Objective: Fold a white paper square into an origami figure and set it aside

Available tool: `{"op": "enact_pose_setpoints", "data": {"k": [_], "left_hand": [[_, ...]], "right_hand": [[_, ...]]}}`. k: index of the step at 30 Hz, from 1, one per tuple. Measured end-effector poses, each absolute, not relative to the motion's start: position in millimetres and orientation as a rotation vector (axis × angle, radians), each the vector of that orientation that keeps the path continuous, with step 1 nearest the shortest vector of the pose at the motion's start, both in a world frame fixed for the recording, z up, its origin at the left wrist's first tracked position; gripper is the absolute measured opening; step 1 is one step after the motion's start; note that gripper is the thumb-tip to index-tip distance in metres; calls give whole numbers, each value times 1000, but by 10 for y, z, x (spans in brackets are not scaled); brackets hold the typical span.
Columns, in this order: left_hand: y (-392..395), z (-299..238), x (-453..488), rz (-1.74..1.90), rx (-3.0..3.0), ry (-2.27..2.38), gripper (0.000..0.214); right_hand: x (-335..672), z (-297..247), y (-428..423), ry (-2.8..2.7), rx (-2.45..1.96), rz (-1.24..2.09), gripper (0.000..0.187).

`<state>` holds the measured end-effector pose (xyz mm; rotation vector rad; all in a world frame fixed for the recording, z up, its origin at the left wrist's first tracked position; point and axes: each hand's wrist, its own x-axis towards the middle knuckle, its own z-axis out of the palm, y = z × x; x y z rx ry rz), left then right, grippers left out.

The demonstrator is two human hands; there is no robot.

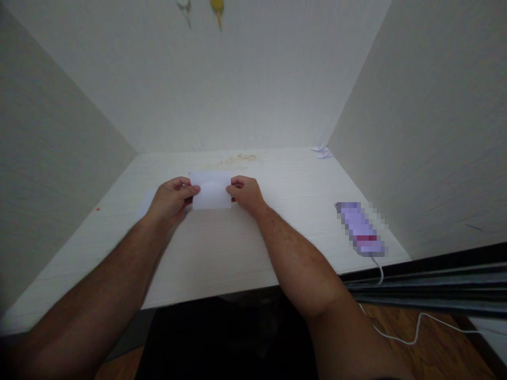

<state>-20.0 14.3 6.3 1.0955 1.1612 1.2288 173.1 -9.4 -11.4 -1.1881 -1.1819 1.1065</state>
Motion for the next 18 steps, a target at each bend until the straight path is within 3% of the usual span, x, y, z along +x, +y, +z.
{"op": "enact_pose_setpoints", "data": {"k": [6, 18], "left_hand": [[100, 36, -148, 1247, 1118, 1060, 29], [118, 112, -181, 1315, 1037, 1004, 22]], "right_hand": [[1771, -148, -122, -1374, -1262, 958, 32], [1771, -211, -125, -1450, -1244, 995, 32]]}}
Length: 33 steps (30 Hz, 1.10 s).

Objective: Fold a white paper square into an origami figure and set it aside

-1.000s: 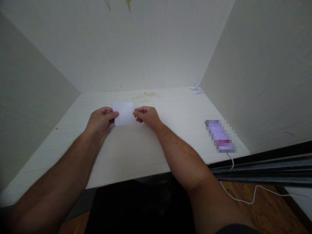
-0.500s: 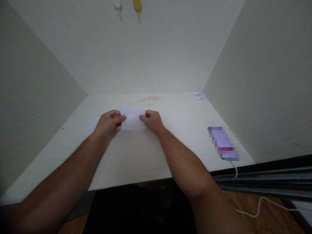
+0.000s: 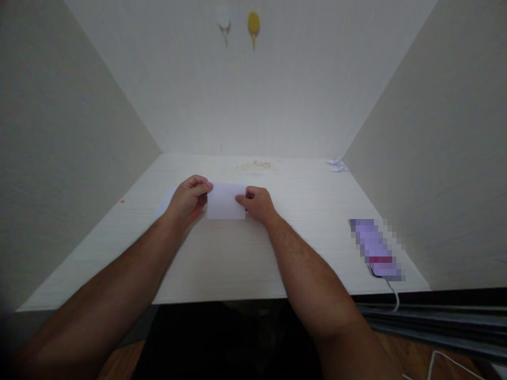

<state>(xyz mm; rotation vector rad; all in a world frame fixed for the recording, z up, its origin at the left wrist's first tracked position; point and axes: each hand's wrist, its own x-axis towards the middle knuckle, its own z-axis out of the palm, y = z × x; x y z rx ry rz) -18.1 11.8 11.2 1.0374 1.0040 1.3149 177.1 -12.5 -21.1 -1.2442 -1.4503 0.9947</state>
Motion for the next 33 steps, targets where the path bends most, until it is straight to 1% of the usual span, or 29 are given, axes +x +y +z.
{"op": "enact_pose_setpoints", "data": {"k": [9, 15, 22, 27, 33], "left_hand": [[117, 114, -171, 1278, 1006, 948, 13], [93, 117, -139, 1274, 1026, 881, 9], [116, 88, -128, 1305, 949, 811, 13], [122, 51, -160, 1238, 974, 749, 12], [100, 26, -167, 1189, 1033, 763, 20]], "right_hand": [[1789, -246, -112, -1445, -1235, 1021, 32], [1779, -232, -128, -1385, -1191, 1165, 28], [1789, -276, -104, -1301, -1167, 1209, 26], [1806, -288, -82, -1186, -1121, 1241, 27], [1816, -287, -78, -1157, -1121, 1226, 27]]}}
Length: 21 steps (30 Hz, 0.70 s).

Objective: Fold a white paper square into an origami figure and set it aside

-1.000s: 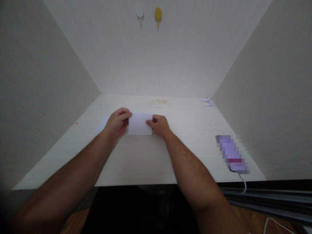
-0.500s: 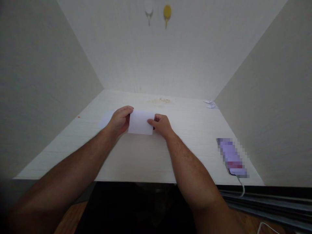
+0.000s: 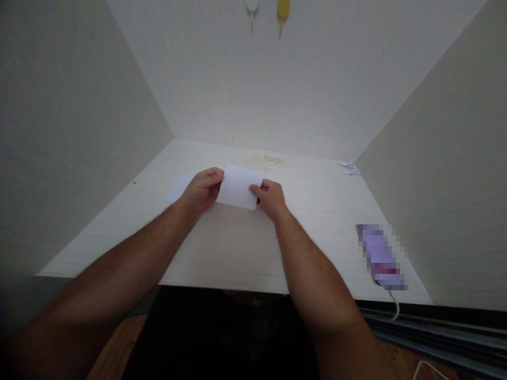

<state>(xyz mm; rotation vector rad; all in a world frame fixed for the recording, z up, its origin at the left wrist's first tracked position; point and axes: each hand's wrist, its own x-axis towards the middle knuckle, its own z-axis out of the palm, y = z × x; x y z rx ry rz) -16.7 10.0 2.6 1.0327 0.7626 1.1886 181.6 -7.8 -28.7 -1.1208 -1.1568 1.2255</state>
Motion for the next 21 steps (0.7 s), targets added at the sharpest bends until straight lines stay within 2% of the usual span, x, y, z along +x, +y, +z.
{"op": "enact_pose_setpoints", "data": {"k": [5, 10, 14, 16, 18, 21], "left_hand": [[89, -10, -136, 1141, 1113, 876, 26], [133, -40, -140, 1316, 1070, 1014, 25], [187, -52, -158, 1425, 1021, 1037, 20], [198, -54, -154, 1434, 1005, 1041, 19], [198, -54, -142, 1429, 991, 1028, 23], [182, -52, -125, 1416, 1008, 1028, 27]], "right_hand": [[1802, -282, -88, -1212, -1155, 1191, 30], [1797, -186, -103, -1107, -1062, 1170, 23], [1815, -128, -114, -1118, -969, 1165, 50], [1821, -129, -115, -1162, -913, 1183, 55], [1821, -141, -116, -1210, -872, 1205, 52], [1814, -156, -121, -1265, -861, 1217, 35]]}}
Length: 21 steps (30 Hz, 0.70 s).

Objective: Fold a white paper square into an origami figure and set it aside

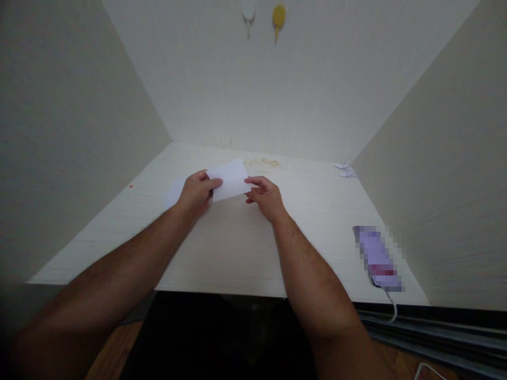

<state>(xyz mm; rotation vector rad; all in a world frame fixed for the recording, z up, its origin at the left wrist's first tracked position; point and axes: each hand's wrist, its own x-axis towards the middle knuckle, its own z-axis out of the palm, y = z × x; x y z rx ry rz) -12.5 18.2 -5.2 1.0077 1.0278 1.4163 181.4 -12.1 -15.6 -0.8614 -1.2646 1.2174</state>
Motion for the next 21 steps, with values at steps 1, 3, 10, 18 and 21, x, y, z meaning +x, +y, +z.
{"op": "enact_pose_setpoints", "data": {"k": [1, 3, 10, 18, 21], "left_hand": [[173, -50, -122, 1391, 1028, 1038, 28], [144, -43, -121, 1292, 1077, 1055, 30], [11, 19, -128, 821, 1402, 1048, 24], [-6, 95, -136, 987, 1502, 1062, 24], [-20, 88, -131, 996, 1506, 1062, 21]], "right_hand": [[1811, -155, -124, -1265, -867, 1219, 31], [1808, -144, -130, -1228, -882, 1225, 30], [1821, -82, -131, -1067, -975, 1214, 32], [1789, -123, -145, -1246, -968, 1275, 27], [1756, -108, -164, -1313, -996, 1259, 23]]}}
